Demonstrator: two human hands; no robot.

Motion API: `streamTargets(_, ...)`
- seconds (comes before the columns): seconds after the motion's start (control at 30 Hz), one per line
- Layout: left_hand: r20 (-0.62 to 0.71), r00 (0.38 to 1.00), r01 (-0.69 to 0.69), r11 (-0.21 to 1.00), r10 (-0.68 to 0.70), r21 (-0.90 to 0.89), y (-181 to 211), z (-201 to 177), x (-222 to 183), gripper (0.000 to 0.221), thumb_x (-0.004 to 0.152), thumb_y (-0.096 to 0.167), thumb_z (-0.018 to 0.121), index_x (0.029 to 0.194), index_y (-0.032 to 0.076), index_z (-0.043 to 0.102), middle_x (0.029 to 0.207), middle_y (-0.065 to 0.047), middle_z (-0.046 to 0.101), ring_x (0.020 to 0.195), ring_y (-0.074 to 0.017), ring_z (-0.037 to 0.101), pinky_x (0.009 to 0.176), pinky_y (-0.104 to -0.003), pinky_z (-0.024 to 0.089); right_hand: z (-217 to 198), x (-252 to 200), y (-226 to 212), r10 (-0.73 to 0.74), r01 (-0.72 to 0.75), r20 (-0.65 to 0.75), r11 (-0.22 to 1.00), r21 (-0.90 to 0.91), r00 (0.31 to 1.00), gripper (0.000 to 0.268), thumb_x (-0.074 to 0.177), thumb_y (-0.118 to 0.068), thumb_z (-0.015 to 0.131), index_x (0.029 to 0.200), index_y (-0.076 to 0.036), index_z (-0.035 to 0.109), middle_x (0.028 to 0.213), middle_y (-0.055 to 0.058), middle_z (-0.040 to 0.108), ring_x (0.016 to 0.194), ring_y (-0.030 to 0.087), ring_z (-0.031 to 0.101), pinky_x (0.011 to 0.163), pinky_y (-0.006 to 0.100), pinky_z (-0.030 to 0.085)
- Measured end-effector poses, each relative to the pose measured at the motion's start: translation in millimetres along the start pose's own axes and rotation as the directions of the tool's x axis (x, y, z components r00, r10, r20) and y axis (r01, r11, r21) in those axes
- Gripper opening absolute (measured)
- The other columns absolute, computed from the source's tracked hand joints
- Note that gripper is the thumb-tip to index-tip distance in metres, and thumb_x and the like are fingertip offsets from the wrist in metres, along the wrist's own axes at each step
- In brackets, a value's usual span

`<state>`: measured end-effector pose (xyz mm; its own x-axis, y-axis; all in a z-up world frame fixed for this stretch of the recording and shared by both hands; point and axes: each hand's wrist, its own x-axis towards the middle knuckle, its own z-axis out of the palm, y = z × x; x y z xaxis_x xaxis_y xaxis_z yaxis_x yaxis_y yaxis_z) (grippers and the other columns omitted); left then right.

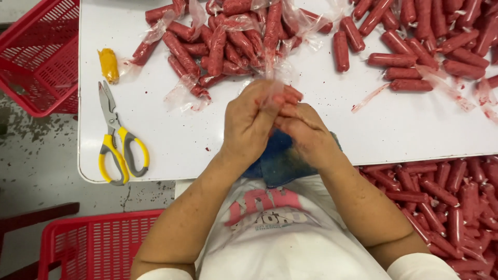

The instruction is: The person repeatedly picks up individual sausages from a pile on a white table, wraps each one in a small plastic film, and places the wrapped sausage into a red basket. The process is continuous and repetitive throughout the clip.

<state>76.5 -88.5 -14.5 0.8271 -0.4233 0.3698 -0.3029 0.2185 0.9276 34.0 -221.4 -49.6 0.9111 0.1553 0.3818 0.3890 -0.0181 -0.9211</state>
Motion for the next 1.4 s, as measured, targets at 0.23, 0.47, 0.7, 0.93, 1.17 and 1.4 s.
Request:
streamTargets(0.23, -0.048, 0.97, 0.162, 0.782, -0.238, -0.601, 31.9, 32.1, -0.1, 0.05, 0.098, 0.044, 0.056, 0.06, 0.012, 0.047, 0.047, -0.006, 0.045, 0.04, -0.0121, 0.041, 0.038, -0.022, 0.036, -44.8, -39.3, 27.9, -0.007, 0.023, 0.09, 0.984, -0.174, 0.996, 0.033, 0.097, -0.019, 0.043, 0.078, -0.006, 0.067, 0.09, 0.016, 0.07, 0.087, 0.036, 0.065, 0.09, 0.047, 0.047)
streamTargets(0.47, 0.285, 0.905, 0.396, 0.873, -0.317, -0.286, 28.2, -57.1, -87.1, 0.096, 0.089, 0.093, 0.049, 0.149, 0.02, 0.031, 0.154, -0.023, 0.048, 0.133, -0.0345, 0.057, 0.107, -0.047, 0.049, -15.8, -41.3, -7.0, -0.083, 0.311, 0.325, 0.578, -0.754, 0.942, 0.011, 0.098, -0.012, 0.052, 0.098, -0.016, 0.062, 0.147, 0.019, 0.049, 0.14, 0.046, 0.041, 0.118, 0.064, 0.016)
streamTargets(0.7, 0.337, 0.503, 0.85, 0.385, -0.796, -0.36, -35.9, -16.5, -161.1, 0.022, 0.095, 0.021, 0.068, 0.087, 0.001, 0.069, 0.052, -0.007, 0.054, 0.044, -0.014, 0.052, 0.047, -0.033, 0.056, -21.3, -47.8, -19.8, -0.046, 0.424, 0.659, 0.799, -0.426, 0.75, 0.029, 0.105, -0.013, 0.037, 0.111, -0.007, 0.065, 0.116, 0.008, 0.066, 0.094, 0.033, 0.06, 0.083, 0.045, 0.046)
streamTargets(0.93, 0.362, 0.897, -0.344, 0.914, 0.252, 0.216, 8.0, -34.9, -86.5, 0.033, 0.103, 0.028, 0.047, 0.096, 0.008, 0.072, 0.081, -0.005, 0.061, 0.064, -0.024, 0.061, 0.056, -0.035, 0.056, -34.2, -48.6, -61.4, 0.166, -0.353, 0.418, 0.835, 0.422, 0.893, 0.013, 0.075, -0.009, 0.081, 0.071, 0.003, 0.078, 0.082, 0.018, 0.075, 0.073, 0.03, 0.07, 0.067, 0.041, 0.06)
streamTargets(1.17, 0.162, 0.718, 0.428, 0.246, -0.677, -0.869, -37.9, 48.2, -107.7, 0.009, 0.093, 0.005, 0.062, 0.101, 0.006, 0.065, 0.051, -0.019, 0.046, 0.043, -0.0289, 0.043, 0.041, -0.036, 0.043, 4.1, -72.8, 9.3, 0.537, -0.215, -0.297, 0.696, 0.685, 0.79, 0.004, 0.086, 0.002, 0.071, 0.089, 0.003, 0.071, 0.098, 0.023, 0.069, 0.085, 0.029, 0.063, 0.081, 0.041, 0.049)
streamTargets(1.4, -0.112, 0.984, 0.16, 0.966, -0.139, 0.205, 0.3, 18.6, -54.7, 0.017, 0.096, 0.016, 0.06, 0.083, 0.009, 0.067, 0.054, -0.008, 0.056, 0.043, -0.0206, 0.055, 0.039, -0.032, 0.044, -6.2, -30.9, 2.9, 0.015, 0.0, -0.426, 0.999, 0.036, 0.904, 0.009, 0.093, -0.011, 0.072, 0.091, -0.003, 0.075, 0.096, 0.013, 0.072, 0.123, 0.031, 0.054, 0.107, 0.038, 0.05)
